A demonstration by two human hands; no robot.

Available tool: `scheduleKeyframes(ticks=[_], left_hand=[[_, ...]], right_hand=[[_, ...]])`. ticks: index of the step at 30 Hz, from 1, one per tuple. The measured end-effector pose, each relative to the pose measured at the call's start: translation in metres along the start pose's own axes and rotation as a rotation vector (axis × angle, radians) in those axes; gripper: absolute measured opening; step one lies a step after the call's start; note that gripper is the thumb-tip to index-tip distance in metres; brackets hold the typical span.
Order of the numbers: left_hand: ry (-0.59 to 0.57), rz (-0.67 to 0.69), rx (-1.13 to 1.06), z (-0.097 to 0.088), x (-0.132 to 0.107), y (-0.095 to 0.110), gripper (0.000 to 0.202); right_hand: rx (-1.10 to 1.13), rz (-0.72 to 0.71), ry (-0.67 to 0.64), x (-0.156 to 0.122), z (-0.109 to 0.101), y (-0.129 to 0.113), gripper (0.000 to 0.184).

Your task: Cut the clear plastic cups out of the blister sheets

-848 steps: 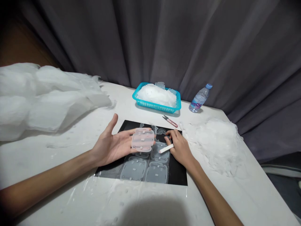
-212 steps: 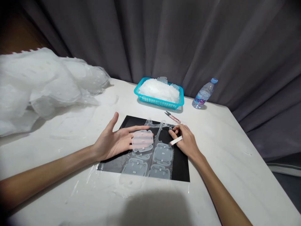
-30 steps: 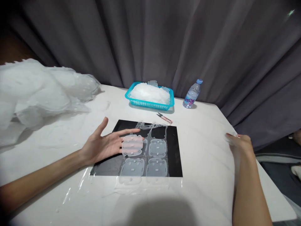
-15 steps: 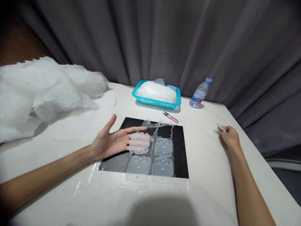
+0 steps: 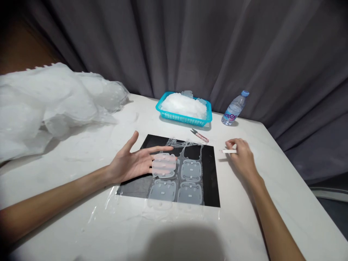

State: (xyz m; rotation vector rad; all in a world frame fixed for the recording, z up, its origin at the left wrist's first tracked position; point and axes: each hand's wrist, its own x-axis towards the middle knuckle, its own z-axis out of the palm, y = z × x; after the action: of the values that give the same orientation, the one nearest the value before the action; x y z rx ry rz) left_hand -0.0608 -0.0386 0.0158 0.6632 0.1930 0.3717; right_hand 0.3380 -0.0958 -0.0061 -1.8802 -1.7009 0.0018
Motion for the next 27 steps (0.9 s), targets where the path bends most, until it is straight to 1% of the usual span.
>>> scheduleKeyframes(ticks=[4, 6, 8, 12, 19, 24, 27], left_hand=[[0.004, 0.001, -0.010, -0.001, 0.001, 0.000, 0.107], [0.000, 0.005, -0.019, -0.001, 0.001, 0.000, 0.106], [-0.002, 0.005, -0.024, -0.001, 0.002, -0.001, 0.106], [0.005, -0.002, -0.021, -0.002, 0.002, -0.001, 0.108], [0.031, -0.006, -0.018, -0.002, 0.002, 0.002, 0.106], [0.020, -0.006, -0.038, -0.006, 0.001, 0.002, 0.105], [0.074, 0.009, -0.014, -0.004, -0.004, 0.001, 0.102]], right_hand=[[0.117, -0.165, -0.167, -0.011, 0.023, -0.036, 0.030], [0.150, -0.234, -0.236, -0.015, 0.032, -0.046, 0.031], [0.173, -0.256, -0.271, -0.016, 0.036, -0.050, 0.033], [0.172, -0.221, -0.261, -0.016, 0.037, -0.049, 0.031], [0.072, -0.270, -0.241, -0.016, 0.035, -0.051, 0.032], [0.114, -0.274, -0.236, -0.016, 0.041, -0.050, 0.031], [0.150, -0.295, -0.183, -0.018, 0.046, -0.053, 0.028]])
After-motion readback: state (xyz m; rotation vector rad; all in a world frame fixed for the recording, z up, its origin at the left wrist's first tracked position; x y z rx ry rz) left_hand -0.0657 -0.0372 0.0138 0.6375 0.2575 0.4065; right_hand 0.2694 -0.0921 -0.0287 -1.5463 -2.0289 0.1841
